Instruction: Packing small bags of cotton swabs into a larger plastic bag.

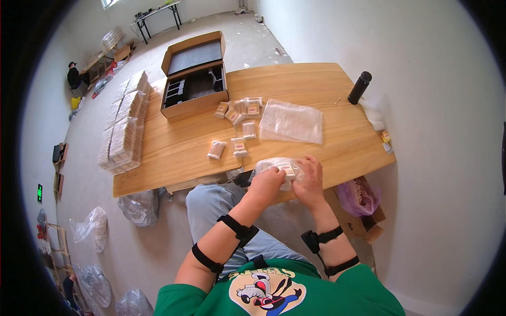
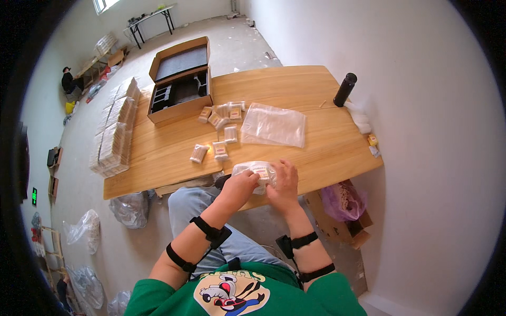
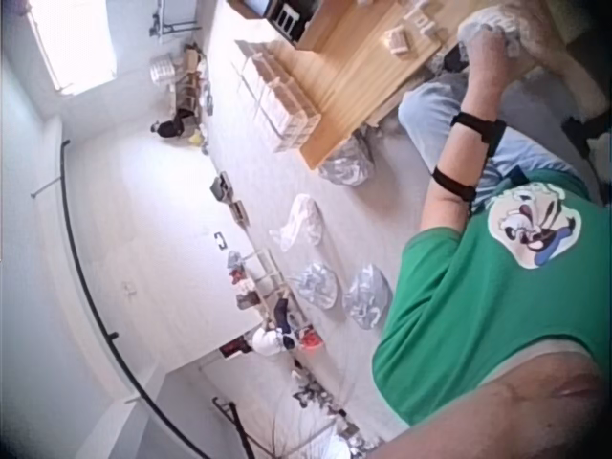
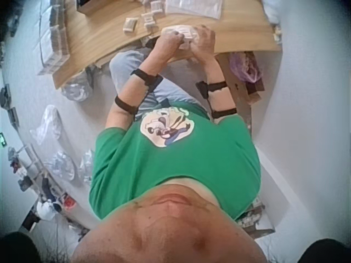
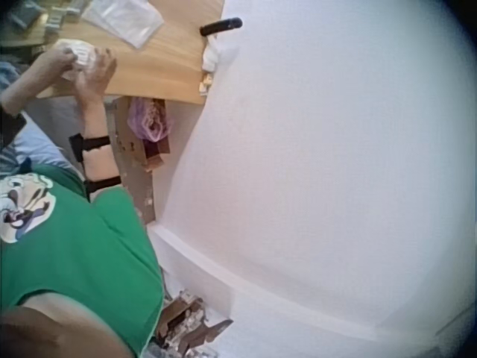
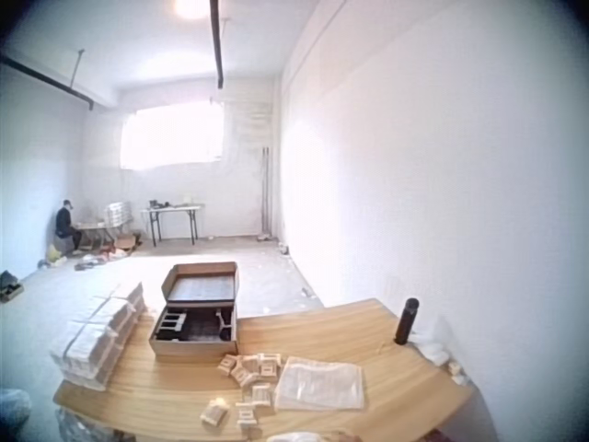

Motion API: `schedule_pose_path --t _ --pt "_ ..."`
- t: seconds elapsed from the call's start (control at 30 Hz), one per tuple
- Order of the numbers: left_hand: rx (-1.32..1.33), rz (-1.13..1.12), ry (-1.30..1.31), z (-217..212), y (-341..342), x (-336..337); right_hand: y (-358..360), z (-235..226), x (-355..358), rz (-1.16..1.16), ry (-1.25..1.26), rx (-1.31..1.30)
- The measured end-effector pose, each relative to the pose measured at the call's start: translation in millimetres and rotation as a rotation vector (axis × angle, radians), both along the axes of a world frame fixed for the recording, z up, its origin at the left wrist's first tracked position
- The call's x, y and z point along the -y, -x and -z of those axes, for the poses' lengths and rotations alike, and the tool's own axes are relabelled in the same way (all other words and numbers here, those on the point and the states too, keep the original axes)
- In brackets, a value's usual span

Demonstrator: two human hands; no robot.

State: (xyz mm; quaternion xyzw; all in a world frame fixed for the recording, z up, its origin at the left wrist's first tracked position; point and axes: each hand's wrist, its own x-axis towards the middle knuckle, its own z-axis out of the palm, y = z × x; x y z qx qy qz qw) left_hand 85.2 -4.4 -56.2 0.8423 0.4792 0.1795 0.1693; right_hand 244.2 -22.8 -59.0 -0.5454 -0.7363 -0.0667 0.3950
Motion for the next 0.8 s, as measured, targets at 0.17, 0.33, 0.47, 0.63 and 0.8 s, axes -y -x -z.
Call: schedule_pose_path --t 0.17,0.33,0.47,0.63,0.8 --pt "-0.094 0.065 -0.074 -3 -16 -2 -32 51 -7 -0.091 0.642 -0.972" --pt "0.014 -0.011 -0.006 8 -16 -18 -16 16 -13 -0.114 0.723 -1.009" --pt "-0.052 0.061 0.057 20 -22 -32 -6 2 -17 -0.142 0.725 -1.132" --pt "-0.077 0.167 0.194 20 -32 -44 -10 11 -17 -0.065 0.602 -1.078" --pt "0.922 0.162 0.700 -14 44 -74 -34 -3 -11 -0.085 0.652 -1.138"
